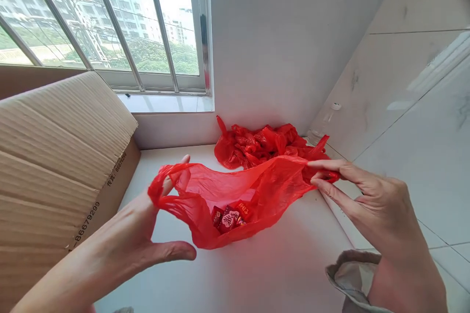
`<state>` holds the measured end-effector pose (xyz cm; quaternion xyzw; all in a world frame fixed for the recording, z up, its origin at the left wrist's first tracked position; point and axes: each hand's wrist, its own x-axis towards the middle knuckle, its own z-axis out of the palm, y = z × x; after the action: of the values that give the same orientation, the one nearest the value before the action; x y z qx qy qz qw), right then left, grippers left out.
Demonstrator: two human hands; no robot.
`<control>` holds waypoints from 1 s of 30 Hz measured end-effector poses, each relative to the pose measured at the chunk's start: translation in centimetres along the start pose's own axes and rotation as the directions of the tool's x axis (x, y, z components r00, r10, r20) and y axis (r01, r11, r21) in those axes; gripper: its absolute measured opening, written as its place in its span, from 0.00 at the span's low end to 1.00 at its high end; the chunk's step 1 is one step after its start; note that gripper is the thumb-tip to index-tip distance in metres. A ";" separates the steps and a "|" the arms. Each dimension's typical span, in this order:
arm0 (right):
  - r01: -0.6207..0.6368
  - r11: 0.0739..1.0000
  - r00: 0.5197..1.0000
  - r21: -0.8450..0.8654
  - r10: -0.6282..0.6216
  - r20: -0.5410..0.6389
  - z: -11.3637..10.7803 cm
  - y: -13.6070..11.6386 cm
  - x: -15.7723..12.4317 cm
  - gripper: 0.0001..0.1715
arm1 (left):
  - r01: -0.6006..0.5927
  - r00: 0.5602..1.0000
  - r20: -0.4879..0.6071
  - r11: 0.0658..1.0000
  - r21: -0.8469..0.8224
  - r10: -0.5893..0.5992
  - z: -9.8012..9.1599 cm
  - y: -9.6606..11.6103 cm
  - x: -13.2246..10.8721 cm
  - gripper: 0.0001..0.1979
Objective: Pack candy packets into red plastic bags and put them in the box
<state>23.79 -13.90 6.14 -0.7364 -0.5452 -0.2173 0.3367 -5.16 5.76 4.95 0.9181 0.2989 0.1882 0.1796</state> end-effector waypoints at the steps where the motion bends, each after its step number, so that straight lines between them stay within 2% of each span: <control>1: 0.031 1.000 0.999 0.003 -0.031 -0.018 0.0 0.0 0.0 0.06 | -0.015 0.999 0.043 1.000 0.008 0.015 0.0 0.5 0.5 0.47; 3: 0.088 0.996 0.994 0.035 -0.085 -0.061 0.0 0.1 -0.1 0.05 | -0.069 0.992 0.107 0.998 0.007 0.068 0.1 1.5 1.1 0.32; 5: 0.121 0.991 0.989 0.061 -0.115 -0.098 -0.1 0.0 -0.2 0.06 | -0.175 0.967 0.183 0.984 -0.021 0.176 0.4 2.2 1.1 0.18; 8: 0.141 0.989 0.984 0.048 -0.135 -0.114 -0.1 -0.2 -0.3 0.08 | -0.292 0.906 0.302 0.955 -0.060 0.296 0.9 2.2 0.0 0.14; 9: 0.142 0.989 0.984 0.036 -0.137 -0.112 -0.2 -0.2 -0.3 0.09 | -0.302 0.902 0.308 0.952 -0.057 0.304 1.0 2.0 -0.7 0.15; 12: 0.130 0.991 0.987 0.017 -0.127 -0.101 -0.4 -0.4 -0.3 0.12 | -0.312 0.919 0.256 0.950 0.008 0.300 1.2 1.0 -2.6 0.37; 13: 0.117 0.993 0.988 0.013 -0.115 -0.102 -0.6 -0.5 -0.3 0.14 | -0.313 0.924 0.242 0.949 0.038 0.296 1.2 0.9 -3.0 0.41; 15: 0.077 0.997 0.986 0.016 -0.074 -0.152 -0.8 -1.3 -0.6 0.16 | -0.329 0.929 0.199 0.943 0.047 0.314 1.3 0.9 -3.3 0.40; 17: 0.039 0.998 0.966 0.055 -0.023 -0.257 -0.8 -2.7 -1.1 0.17 | -0.359 0.924 0.133 0.933 -0.014 0.358 1.6 1.4 -2.9 0.29; 19: 0.087 0.988 0.945 0.126 -0.042 -0.325 -0.2 -4.7 -1.9 0.16 | -0.380 0.922 0.045 0.920 -0.098 0.385 2.2 2.1 -2.0 0.20; 21: 0.207 0.954 0.943 0.216 -0.135 -0.305 1.1 -6.9 -2.7 0.16 | -0.370 0.928 -0.024 0.913 -0.173 0.372 2.7 3.0 -1.2 0.18; 24: 0.298 0.873 0.948 0.386 -0.224 -0.224 3.4 -9.2 -3.3 0.21 | -0.351 0.932 -0.008 0.894 -0.279 0.363 3.2 4.1 -0.6 0.21; 26: 0.294 0.825 0.955 0.482 -0.237 -0.178 4.4 -9.6 -3.1 0.15 | -0.370 0.919 0.029 0.884 -0.287 0.394 3.2 4.3 -0.9 0.25; 28: 0.239 0.770 0.971 0.592 -0.208 -0.121 4.4 -9.3 -2.6 0.12 | -0.400 0.907 0.037 0.885 -0.238 0.420 3.3 4.0 -1.4 0.31; 30: 0.105 0.659 0.993 0.745 -0.111 -0.041 3.9 -8.9 -2.0 0.10 | -0.394 0.909 0.068 0.901 -0.179 0.411 3.5 3.8 -1.8 0.41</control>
<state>14.53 -10.80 4.43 -0.5016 -0.6302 0.0078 0.5926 -3.09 1.05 3.12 0.9510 0.0767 0.1968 0.2258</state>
